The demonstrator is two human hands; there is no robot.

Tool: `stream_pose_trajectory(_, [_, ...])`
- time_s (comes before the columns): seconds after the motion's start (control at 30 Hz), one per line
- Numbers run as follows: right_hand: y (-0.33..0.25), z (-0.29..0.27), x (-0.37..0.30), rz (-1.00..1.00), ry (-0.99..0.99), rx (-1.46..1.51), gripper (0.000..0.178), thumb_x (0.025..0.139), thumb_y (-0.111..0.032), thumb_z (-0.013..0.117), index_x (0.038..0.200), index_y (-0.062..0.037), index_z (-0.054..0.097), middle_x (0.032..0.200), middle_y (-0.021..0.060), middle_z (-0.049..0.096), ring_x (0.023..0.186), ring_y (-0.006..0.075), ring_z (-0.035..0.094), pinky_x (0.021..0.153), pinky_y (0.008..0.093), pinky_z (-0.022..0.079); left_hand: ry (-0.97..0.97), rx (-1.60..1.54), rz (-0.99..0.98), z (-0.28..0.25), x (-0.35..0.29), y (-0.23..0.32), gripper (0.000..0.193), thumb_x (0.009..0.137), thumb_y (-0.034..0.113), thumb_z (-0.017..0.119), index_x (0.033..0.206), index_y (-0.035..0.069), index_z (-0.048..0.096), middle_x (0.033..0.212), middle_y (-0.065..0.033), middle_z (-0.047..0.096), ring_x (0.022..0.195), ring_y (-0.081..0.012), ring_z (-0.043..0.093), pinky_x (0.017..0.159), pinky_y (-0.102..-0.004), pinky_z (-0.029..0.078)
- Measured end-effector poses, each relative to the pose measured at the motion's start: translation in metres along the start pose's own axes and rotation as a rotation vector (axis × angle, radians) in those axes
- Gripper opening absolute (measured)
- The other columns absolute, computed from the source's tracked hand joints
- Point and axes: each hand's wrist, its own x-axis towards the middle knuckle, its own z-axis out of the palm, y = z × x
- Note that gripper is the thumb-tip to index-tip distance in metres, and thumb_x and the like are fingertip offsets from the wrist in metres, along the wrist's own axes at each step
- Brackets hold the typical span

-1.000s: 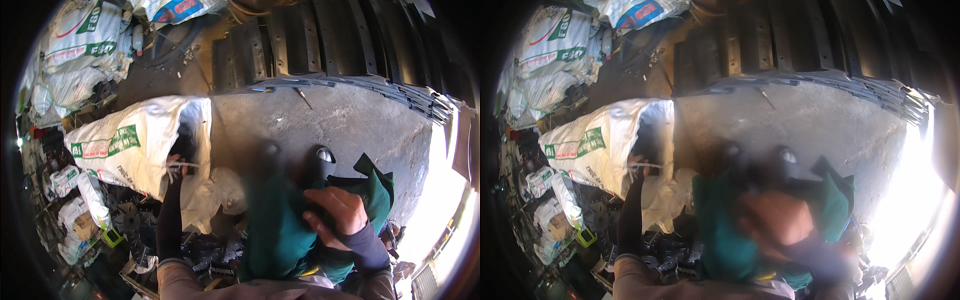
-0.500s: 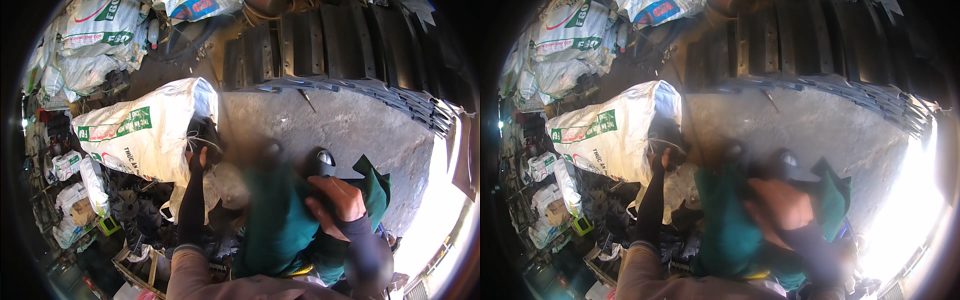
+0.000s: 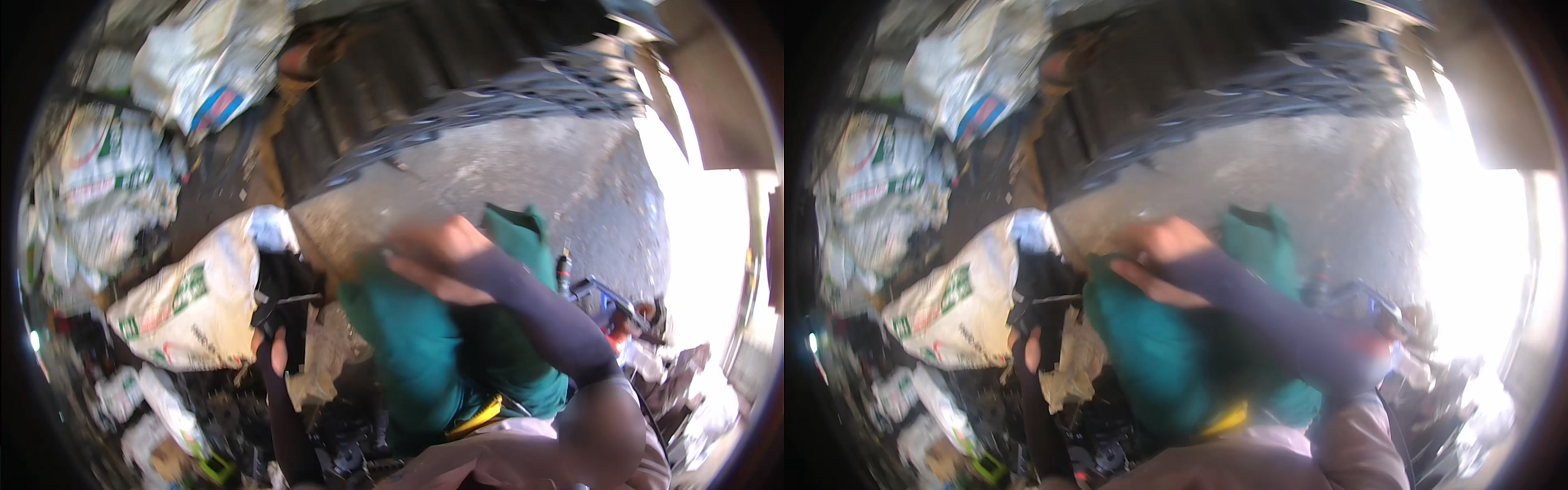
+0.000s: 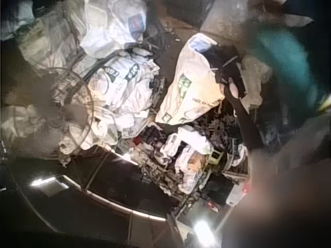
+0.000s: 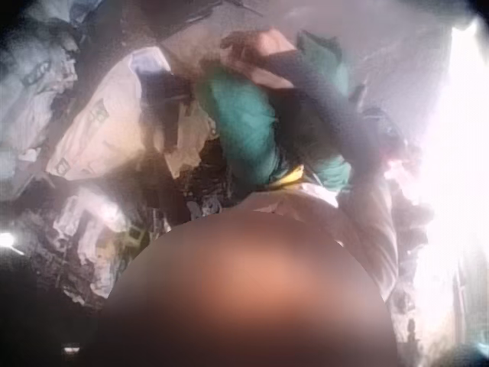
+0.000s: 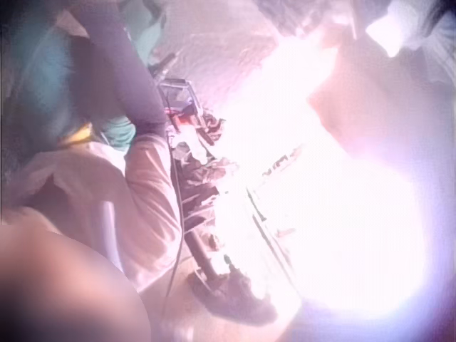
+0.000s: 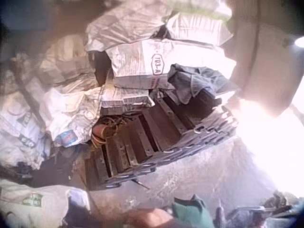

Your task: The person sits on the floor and uses a cordless drill to make holes in a black plastic part. They then wipe the part with a cloth, spray it with a can, and use a hammer to tap small metal pieces into the holes.

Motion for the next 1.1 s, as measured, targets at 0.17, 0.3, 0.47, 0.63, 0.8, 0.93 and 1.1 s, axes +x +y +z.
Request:
stream_pose_trajectory(0.17, [-0.028, -0.109, 0.014, -0.06, 0.554, 0.002, 0.029, 0.085, -0.029, 0.069, 0.1, -0.0036, 0.07, 0.083, 0.0147, 0.07, 0.076, 0.0282, 0.069, 0.07, 0.0393, 0.054, -0.419, -0.466, -0.468, -0.047, -0.035, 0.072, 0.038, 0.088, 0.015, 0.062, 0.12, -0.006, 0.062, 0.119, -0.0147, 0.066, 0.105, -0.0265, 0.064, 0.092, -0.0382, 0.05])
stream_pose_trajectory(0.3, [-0.075, -0.168, -0.028, -0.177, 0.622, -0.264, 0.031, 0.083, -0.03, 0.068, 0.096, -0.0023, 0.071, 0.086, 0.0157, 0.072, 0.083, 0.0299, 0.071, 0.075, 0.0373, 0.055, -0.566, -0.415, -0.308, -0.018, -0.038, 0.106, 0.039, 0.089, 0.015, 0.059, 0.122, -0.006, 0.061, 0.121, -0.0156, 0.064, 0.106, -0.0271, 0.063, 0.091, -0.0375, 0.051])
stream_pose_trajectory(0.47, [-0.071, -0.178, -0.165, -0.178, 0.155, -0.459, 0.03, 0.085, -0.029, 0.067, 0.098, -0.0022, 0.069, 0.084, 0.0143, 0.071, 0.082, 0.0296, 0.07, 0.073, 0.0393, 0.055, -0.581, -0.281, -0.031, 0.035, -0.042, 0.147, 0.04, 0.091, 0.015, 0.056, 0.124, -0.005, 0.06, 0.124, -0.0168, 0.062, 0.108, -0.0277, 0.062, 0.09, -0.0367, 0.052])
stream_pose_trajectory(0.63, [-0.034, -0.14, -0.312, 0.386, 0.183, -0.258, 0.031, 0.085, -0.03, 0.067, 0.101, -0.003, 0.068, 0.083, 0.0151, 0.07, 0.081, 0.0297, 0.07, 0.073, 0.0403, 0.054, -0.522, -0.279, 0.092, 0.044, -0.054, 0.148, 0.041, 0.092, 0.016, 0.052, 0.127, -0.004, 0.059, 0.127, -0.018, 0.06, 0.11, -0.0284, 0.062, 0.088, -0.0358, 0.053])
stream_pose_trajectory(0.8, [0.016, -0.086, -0.398, 0.973, 0.172, -0.31, 0.03, 0.085, -0.031, 0.066, 0.1, -0.0055, 0.069, 0.089, 0.0175, 0.07, 0.081, 0.0325, 0.07, 0.075, 0.0423, 0.053, -0.412, -0.295, 0.205, 0.042, -0.077, 0.138, 0.042, 0.094, 0.016, 0.049, 0.129, -0.003, 0.058, 0.13, -0.0192, 0.058, 0.112, -0.0291, 0.061, 0.087, -0.0349, 0.053])
stream_pose_trajectory(0.93, [0.029, -0.037, -0.389, 0.694, 0.372, -0.229, 0.028, 0.087, -0.029, 0.066, 0.1, -0.0033, 0.068, 0.085, 0.0165, 0.069, 0.078, 0.0344, 0.069, 0.071, 0.0427, 0.053, -0.094, -0.385, 0.391, -0.038, -0.149, 0.137, 0.043, 0.095, 0.017, 0.046, 0.131, -0.003, 0.057, 0.132, -0.0202, 0.056, 0.113, -0.0296, 0.06, 0.086, -0.0342, 0.054])
stream_pose_trajectory(1.1, [-0.014, 0.032, -0.338, -0.003, 0.302, -0.003, 0.02, 0.084, -0.017, 0.065, 0.102, -0.008, 0.066, 0.085, 0.0104, 0.064, 0.079, 0.0259, 0.066, 0.067, 0.0395, 0.054, 0.192, -0.651, 0.209, -0.065, -0.18, 0.149, 0.045, 0.097, 0.019, 0.049, 0.133, -0.007, 0.054, 0.138, -0.0194, 0.053, 0.125, -0.0296, 0.052, 0.109, -0.0401, 0.038])
